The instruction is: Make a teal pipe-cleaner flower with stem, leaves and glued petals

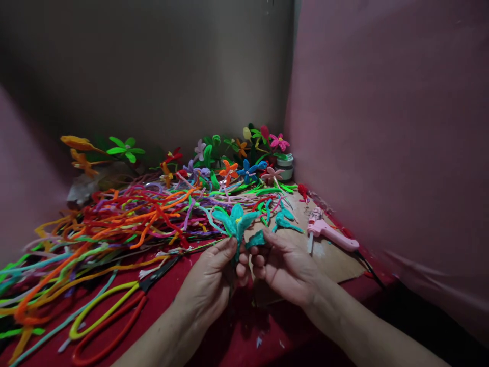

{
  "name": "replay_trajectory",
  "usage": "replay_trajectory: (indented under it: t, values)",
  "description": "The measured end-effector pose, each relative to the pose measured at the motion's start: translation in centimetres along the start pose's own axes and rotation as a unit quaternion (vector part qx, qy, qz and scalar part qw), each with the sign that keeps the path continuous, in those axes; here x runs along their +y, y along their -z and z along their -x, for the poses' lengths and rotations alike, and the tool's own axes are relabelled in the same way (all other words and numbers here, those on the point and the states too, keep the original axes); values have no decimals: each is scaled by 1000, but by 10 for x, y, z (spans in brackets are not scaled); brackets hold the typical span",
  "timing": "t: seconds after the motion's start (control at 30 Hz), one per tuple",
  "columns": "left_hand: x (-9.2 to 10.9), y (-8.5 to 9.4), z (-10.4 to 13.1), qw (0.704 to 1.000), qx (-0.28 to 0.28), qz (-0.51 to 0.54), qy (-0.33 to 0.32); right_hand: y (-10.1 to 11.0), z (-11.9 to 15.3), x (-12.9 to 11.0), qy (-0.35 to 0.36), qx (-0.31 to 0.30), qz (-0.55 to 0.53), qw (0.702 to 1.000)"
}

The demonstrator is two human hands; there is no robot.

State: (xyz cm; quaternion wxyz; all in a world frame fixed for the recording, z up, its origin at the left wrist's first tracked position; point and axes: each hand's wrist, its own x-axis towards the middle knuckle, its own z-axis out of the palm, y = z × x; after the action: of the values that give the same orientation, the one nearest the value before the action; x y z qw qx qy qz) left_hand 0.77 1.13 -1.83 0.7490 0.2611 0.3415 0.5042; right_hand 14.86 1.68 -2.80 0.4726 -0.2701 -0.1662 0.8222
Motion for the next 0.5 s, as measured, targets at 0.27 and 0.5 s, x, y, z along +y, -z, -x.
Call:
replay_trajectory:
  t: [0.27, 0.5]
  values:
    - [7, -1, 0, 1000, 19, 8, -3, 78, 43, -65, 420, 266, 679, 541]
    - [11, -6, -1, 999, 34, 26, 9, 124, 36, -92, 256, 286, 888, 255]
